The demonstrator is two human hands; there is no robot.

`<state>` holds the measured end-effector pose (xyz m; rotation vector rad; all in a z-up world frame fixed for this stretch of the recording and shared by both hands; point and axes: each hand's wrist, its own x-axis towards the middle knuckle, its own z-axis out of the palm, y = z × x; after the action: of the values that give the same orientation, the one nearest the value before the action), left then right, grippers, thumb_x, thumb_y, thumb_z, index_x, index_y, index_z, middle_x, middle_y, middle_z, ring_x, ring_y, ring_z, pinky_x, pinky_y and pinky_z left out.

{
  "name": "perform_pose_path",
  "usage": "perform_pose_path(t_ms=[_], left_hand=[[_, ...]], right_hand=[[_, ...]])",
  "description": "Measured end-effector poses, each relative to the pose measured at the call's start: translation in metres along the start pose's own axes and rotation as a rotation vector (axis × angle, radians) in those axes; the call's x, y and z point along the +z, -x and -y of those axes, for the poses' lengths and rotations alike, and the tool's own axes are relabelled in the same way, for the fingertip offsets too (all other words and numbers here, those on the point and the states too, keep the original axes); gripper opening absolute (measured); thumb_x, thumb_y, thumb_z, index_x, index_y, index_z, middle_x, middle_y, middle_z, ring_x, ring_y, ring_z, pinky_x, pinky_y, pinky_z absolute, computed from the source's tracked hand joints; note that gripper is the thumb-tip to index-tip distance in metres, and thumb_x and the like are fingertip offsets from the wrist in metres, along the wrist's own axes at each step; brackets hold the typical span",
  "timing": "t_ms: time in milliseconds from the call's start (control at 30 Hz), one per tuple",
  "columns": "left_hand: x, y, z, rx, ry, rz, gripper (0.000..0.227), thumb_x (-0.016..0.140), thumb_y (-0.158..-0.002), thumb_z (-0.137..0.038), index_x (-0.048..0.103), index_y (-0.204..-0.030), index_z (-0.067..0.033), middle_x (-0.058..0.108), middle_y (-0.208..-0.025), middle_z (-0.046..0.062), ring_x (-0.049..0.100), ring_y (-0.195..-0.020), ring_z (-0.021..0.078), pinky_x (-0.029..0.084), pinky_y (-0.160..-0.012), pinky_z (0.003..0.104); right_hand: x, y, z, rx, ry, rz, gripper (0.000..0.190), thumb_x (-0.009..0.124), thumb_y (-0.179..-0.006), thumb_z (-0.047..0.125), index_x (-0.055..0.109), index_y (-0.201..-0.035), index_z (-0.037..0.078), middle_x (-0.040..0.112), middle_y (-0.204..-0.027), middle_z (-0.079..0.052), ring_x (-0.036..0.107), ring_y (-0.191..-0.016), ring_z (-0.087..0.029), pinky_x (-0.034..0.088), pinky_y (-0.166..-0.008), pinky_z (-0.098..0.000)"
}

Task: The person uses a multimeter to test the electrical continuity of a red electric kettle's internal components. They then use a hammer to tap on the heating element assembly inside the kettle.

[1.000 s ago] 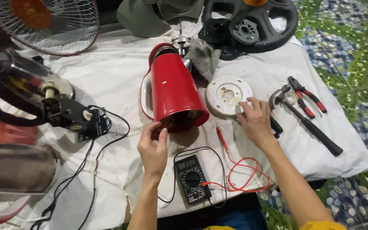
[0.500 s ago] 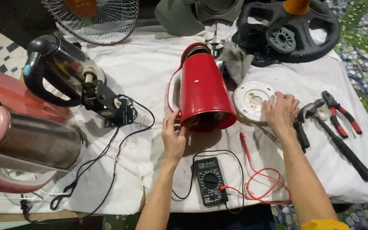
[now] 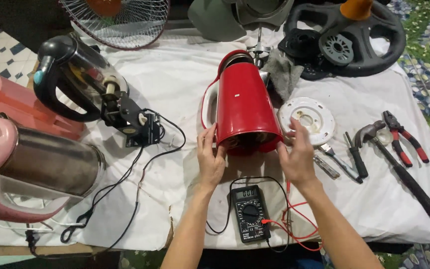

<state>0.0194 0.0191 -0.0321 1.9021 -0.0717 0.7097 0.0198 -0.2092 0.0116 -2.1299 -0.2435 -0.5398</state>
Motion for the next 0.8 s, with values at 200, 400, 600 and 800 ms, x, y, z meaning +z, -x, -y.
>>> perform_pose_path(t_ms=[200, 400, 600, 800], left_hand=[[-0.005, -0.006, -0.012, 0.026, -0.082, 0.069, 0.064, 0.052, -0.088, 0.006, 0.052, -0.15, -0.0098, 0.055, -0.128, 0.02, 0.059, -0.118, 0.0438, 0.049, -0.104, 0.052], [0.004, 0.013, -0.011, 0.08, -0.265, 0.108, 0.073, 0.058, -0.081, 0.011, 0.05, -0.151, -0.0048, 0.057, -0.127, 0.021, 0.06, -0.118, 0.0423, 0.049, -0.103, 0.048], [0.006, 0.009, -0.016, 0.076, -0.279, 0.094, 0.066, 0.061, -0.086, 0.003, 0.05, -0.151, -0.0049, 0.057, -0.127, 0.022, 0.063, -0.112, 0.0436, 0.062, -0.08, 0.04], [0.002, 0.002, -0.028, 0.084, -0.238, 0.131, 0.065, 0.056, -0.091, 0.004, 0.045, -0.154, -0.004, 0.057, -0.127, 0.028, 0.062, -0.111, 0.0495, 0.063, -0.076, 0.046]], right_hand=[[0.024, -0.015, -0.057, 0.094, -0.129, 0.226, 0.085, 0.045, -0.076, -0.004, 0.034, -0.16, 0.0, 0.049, -0.145, -0.04, 0.044, -0.134, -0.058, 0.032, -0.118, -0.062], [0.006, -0.021, -0.038, 0.021, -0.146, 0.186, 0.067, 0.049, -0.09, 0.018, 0.045, -0.157, 0.009, 0.061, -0.141, -0.026, 0.057, -0.129, -0.046, 0.041, -0.115, -0.0545], [0.005, 0.023, -0.022, -0.145, 0.241, -0.408, 0.026, 0.073, -0.098, 0.022, 0.062, -0.115, 0.004, 0.062, -0.093, -0.006, 0.058, -0.086, -0.03, 0.05, -0.087, -0.0423], [0.078, 0.06, -0.058, -0.108, 0.192, -0.119, 0.036, 0.074, -0.093, 0.023, 0.063, -0.115, -0.003, 0.064, -0.105, -0.025, 0.064, -0.107, -0.045, 0.053, -0.095, -0.0497]])
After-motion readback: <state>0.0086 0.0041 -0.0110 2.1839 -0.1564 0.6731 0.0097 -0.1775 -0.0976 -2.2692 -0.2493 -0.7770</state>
